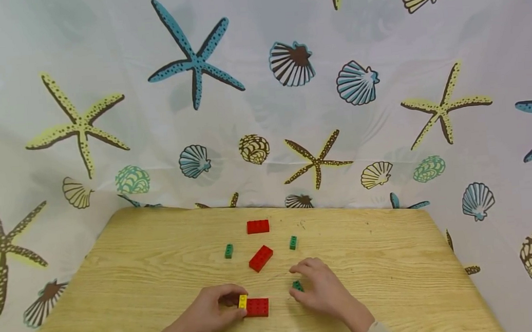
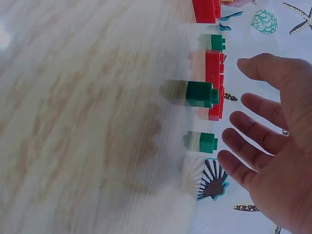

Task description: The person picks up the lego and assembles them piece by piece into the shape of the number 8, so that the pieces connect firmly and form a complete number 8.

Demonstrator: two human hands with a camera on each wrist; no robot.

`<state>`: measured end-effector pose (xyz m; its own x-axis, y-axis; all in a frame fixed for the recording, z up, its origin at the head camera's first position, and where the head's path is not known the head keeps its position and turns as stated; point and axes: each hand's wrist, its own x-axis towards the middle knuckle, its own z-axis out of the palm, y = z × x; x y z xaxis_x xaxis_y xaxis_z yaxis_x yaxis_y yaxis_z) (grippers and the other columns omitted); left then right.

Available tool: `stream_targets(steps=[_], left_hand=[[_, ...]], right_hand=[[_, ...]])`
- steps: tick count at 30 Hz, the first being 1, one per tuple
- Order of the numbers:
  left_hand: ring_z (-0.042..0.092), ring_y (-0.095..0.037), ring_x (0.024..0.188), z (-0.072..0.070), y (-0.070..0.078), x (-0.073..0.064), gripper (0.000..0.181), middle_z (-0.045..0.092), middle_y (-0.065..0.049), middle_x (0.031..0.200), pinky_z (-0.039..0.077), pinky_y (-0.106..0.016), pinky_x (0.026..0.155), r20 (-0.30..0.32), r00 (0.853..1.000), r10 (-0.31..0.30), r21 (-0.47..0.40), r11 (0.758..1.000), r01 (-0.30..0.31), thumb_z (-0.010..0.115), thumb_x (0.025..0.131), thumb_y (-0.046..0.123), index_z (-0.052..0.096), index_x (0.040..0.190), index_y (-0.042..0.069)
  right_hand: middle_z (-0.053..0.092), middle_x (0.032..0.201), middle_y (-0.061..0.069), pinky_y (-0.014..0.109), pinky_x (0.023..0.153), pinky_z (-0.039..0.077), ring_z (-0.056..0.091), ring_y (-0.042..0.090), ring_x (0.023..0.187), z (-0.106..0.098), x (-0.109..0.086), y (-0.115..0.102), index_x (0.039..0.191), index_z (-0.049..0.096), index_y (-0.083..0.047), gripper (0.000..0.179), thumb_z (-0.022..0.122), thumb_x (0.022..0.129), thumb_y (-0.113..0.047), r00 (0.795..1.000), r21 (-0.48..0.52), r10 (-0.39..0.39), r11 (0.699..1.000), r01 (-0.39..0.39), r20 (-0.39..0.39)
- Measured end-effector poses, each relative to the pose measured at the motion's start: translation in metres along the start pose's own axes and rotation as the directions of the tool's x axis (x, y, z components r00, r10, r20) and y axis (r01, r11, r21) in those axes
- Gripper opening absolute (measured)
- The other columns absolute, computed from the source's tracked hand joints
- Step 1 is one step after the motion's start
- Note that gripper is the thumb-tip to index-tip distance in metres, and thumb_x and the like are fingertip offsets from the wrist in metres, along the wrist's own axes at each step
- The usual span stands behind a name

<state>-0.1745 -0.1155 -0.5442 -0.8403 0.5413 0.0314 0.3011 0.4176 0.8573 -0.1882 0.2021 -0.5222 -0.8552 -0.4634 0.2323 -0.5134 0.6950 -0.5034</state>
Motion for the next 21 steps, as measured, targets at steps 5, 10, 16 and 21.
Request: stream_targets(steps=[5, 10, 16, 21], left_hand=[[0.068, -0.011, 0.098, 0.000, -0.001, 0.001, 0.036, 0.073, 0.002, 0.112, 0.058, -0.028, 0.086, 0.000, 1.000, -0.012, 0.005, 1.000, 0.012, 0.078, 0.097, 0.030, 0.073, 0.124, 0.006], [0.068, -0.014, 0.098, 0.000, -0.001, 0.000, 0.035, 0.074, 0.000, 0.112, 0.059, -0.029, 0.086, 0.004, 1.000, -0.007, -0.017, 1.000, 0.007, 0.078, 0.097, 0.028, 0.073, 0.124, 0.006], [0.068, -0.015, 0.099, -0.001, -0.001, 0.000, 0.035, 0.074, 0.000, 0.113, 0.058, -0.027, 0.085, 0.003, 1.000, -0.002, -0.025, 1.000, 0.002, 0.078, 0.097, 0.027, 0.072, 0.124, 0.006], [0.068, -0.017, 0.098, -0.001, 0.000, 0.000, 0.034, 0.074, -0.001, 0.112, 0.057, -0.025, 0.084, 0.000, 1.000, 0.004, -0.033, 0.999, -0.003, 0.079, 0.097, 0.027, 0.072, 0.123, 0.006]], right_hand=[[0.070, 0.120, 0.001, 0.044, 0.098, 0.057, 0.065, 0.023, 0.113, -0.001, -0.002, 0.006, 0.125, 0.073, -0.009, 0.040, 0.084, 0.090, -0.024, 1.000, 0.011, 0.004, 1.000, -0.005, 0.027], [0.071, 0.119, 0.003, 0.044, 0.098, 0.057, 0.065, 0.023, 0.112, -0.001, -0.004, 0.010, 0.126, 0.073, -0.008, 0.043, 0.085, 0.089, -0.025, 0.999, 0.000, -0.007, 1.000, 0.007, 0.038], [0.071, 0.118, 0.005, 0.044, 0.097, 0.056, 0.065, 0.023, 0.111, 0.000, -0.004, 0.014, 0.127, 0.073, -0.008, 0.047, 0.087, 0.085, -0.025, 0.998, -0.012, -0.003, 1.000, 0.004, 0.056], [0.071, 0.119, 0.004, 0.045, 0.098, 0.056, 0.065, 0.024, 0.112, -0.001, -0.004, 0.016, 0.128, 0.072, -0.009, 0.048, 0.086, 0.085, -0.025, 0.996, -0.005, 0.003, 1.000, -0.002, 0.084]])
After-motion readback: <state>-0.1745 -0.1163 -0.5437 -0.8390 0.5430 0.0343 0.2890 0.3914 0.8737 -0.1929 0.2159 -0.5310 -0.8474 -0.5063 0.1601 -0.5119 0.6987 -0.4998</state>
